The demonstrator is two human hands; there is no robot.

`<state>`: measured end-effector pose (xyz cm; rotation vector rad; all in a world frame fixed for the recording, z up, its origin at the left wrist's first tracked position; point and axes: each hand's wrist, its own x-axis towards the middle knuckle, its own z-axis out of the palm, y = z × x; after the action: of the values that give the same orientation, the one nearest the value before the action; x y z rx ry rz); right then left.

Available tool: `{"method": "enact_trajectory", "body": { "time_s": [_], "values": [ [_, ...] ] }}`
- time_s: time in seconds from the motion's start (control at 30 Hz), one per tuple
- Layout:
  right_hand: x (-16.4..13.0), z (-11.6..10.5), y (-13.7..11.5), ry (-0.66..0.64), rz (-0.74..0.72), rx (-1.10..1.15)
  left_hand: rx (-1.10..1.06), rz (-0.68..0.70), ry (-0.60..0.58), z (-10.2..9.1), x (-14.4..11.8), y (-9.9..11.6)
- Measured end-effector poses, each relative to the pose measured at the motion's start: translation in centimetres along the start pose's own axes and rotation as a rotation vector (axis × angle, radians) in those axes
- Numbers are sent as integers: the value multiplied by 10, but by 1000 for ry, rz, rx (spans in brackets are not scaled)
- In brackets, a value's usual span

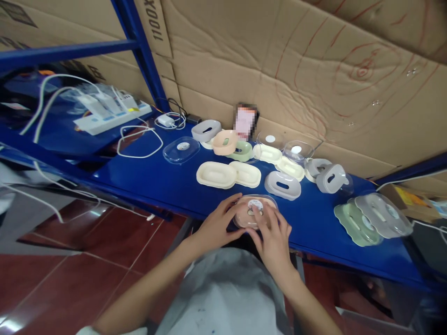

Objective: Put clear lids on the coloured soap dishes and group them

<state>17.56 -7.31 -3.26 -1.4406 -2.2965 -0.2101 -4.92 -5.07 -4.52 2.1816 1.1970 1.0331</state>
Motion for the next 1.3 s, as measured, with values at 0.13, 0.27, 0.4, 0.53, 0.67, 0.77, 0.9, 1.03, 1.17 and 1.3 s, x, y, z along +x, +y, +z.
{"method": "enact_trajectory", "body": {
  "time_s": [0.13, 0.27, 0.4, 0.53, 0.67, 0.77, 0.9, 1.03, 1.17, 1.3],
  "values": [
    [-6, 9, 0, 91, 8, -19, 34, -21, -16, 1, 0, 0],
    [-8, 3, 17, 53, -81, 68, 34, -25, -5, 2, 1, -1],
    [-13, 0, 32, 50, -162, 115, 48, -14, -16, 3, 1, -1],
    [-19, 5, 32, 102, -139, 161, 38, -7, 0, 5, 2, -1],
    [-6, -5, 40, 15, -186, 297, 57, -25, 45, -3, -5, -2],
    [18, -14, 57, 5, -159, 314, 133, -84, 87, -23, -25, -5],
    [50, -9, 88, 7, -66, 90, 222, -223, 196, -64, -62, -16],
    [67, 3, 109, 48, -1, -46, 296, -332, 320, -103, -82, -35],
    [85, 7, 88, 7, -103, -48, 346, -358, 386, -128, -77, -65],
    [105, 12, 51, -126, -283, 0, 357, -318, 378, -135, -58, -85]
  ]
}}
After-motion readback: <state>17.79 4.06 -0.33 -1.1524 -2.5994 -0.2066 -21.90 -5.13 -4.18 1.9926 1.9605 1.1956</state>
